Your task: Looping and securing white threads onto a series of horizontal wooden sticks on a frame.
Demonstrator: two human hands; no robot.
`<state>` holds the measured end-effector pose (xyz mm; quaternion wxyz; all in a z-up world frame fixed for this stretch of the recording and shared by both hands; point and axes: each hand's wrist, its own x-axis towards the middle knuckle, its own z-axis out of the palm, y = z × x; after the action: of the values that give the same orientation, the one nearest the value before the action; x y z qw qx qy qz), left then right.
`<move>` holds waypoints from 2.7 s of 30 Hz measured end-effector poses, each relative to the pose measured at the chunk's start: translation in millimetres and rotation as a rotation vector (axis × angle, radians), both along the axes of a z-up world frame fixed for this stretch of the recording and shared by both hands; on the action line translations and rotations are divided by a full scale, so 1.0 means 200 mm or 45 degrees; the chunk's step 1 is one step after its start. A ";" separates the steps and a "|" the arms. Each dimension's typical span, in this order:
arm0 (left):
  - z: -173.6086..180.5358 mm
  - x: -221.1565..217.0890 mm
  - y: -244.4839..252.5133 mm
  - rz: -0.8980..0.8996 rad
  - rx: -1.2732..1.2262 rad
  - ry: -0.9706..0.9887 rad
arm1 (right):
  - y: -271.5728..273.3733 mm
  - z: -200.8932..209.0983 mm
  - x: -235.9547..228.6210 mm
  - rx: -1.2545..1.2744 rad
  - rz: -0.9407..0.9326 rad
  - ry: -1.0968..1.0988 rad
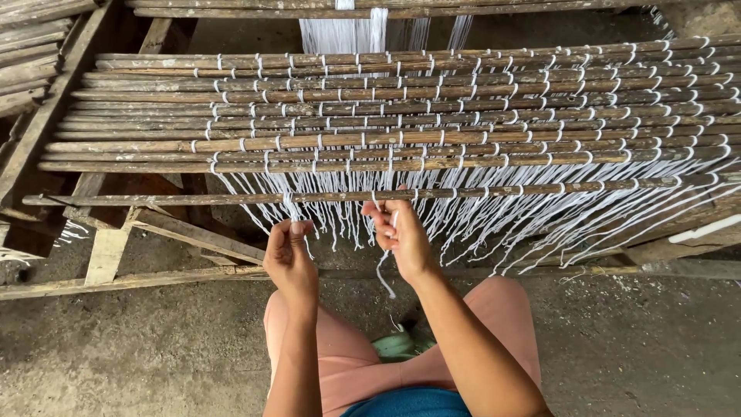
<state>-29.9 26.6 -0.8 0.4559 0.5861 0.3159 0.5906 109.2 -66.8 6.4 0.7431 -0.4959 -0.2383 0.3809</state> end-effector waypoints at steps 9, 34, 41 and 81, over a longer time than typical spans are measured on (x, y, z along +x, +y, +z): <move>-0.07 0.00 0.01 -0.023 -0.114 -0.139 | -0.03 -0.88 -0.07 -0.218 0.005 -0.614; 0.22 -0.13 0.00 -0.113 -0.313 -0.241 | 0.36 0.17 -0.35 0.097 -0.107 -0.816; 0.23 -0.09 0.10 -0.068 -0.310 -0.317 | 0.32 0.13 -0.33 0.194 -0.046 -0.237; -0.10 -0.12 0.06 0.150 0.007 -0.040 | 0.23 -0.46 -0.44 -0.731 0.636 -0.893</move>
<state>-53.9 38.7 -20.9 0.4235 0.5585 0.3412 0.6264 21.7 -20.4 -85.1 0.3390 -0.7057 -0.4702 0.4074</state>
